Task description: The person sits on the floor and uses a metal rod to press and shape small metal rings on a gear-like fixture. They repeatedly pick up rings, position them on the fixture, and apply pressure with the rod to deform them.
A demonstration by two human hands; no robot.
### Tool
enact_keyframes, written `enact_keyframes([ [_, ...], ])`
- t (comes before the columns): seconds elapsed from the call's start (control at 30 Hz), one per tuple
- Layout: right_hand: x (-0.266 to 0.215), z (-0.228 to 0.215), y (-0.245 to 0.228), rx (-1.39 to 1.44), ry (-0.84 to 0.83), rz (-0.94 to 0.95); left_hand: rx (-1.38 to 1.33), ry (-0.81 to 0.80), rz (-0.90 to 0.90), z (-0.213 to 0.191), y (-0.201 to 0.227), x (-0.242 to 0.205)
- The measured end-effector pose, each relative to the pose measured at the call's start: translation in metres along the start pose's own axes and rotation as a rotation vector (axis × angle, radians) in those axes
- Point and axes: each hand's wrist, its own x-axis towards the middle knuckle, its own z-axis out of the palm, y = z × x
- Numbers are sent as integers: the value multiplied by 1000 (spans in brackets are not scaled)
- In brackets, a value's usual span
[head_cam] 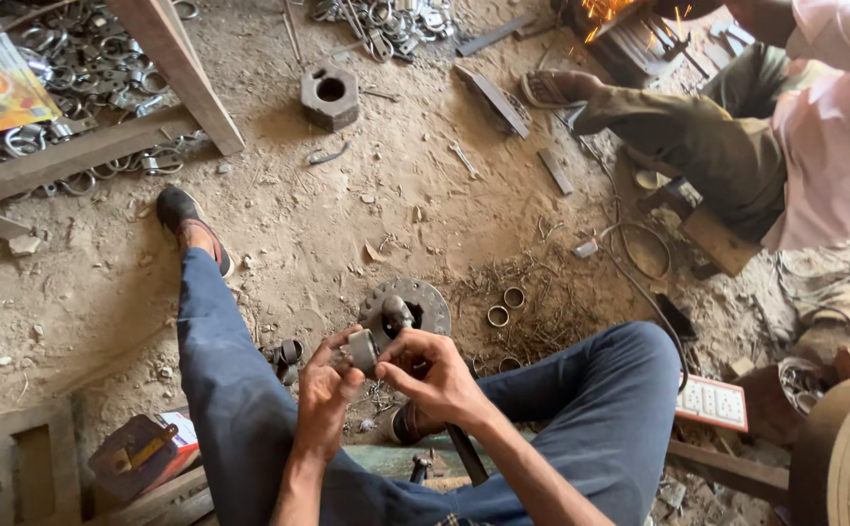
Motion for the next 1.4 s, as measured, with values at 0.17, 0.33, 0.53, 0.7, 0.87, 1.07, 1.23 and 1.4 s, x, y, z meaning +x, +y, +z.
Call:
enact_keyframes([
  [0.17,-1,-3,6,119,16,217,4,-13,-69,10,11,-1],
  [0.33,0,1,4,65,36,213,104,-23,130,8,6,1],
  [0.53,3,0,-9,-43,-23,65,64,50,4,-4,-5,0],
  [0.7,4,-5,-12,-157,-87,-144,62,37,47,-2,-6,2],
  [0.87,5,-3,-1,-211,-17,-115,52,30,16,4,1,1],
  [1.07,5,-1,7,-228,-6,-150,95,37,-12,7,6,3],
  [1.23,2,10,-1,-246,58,-120,86,55,10,5,4,1],
  [1.4,7,9,-22,-304,5,-141,-43,62,16,4,4,1],
])
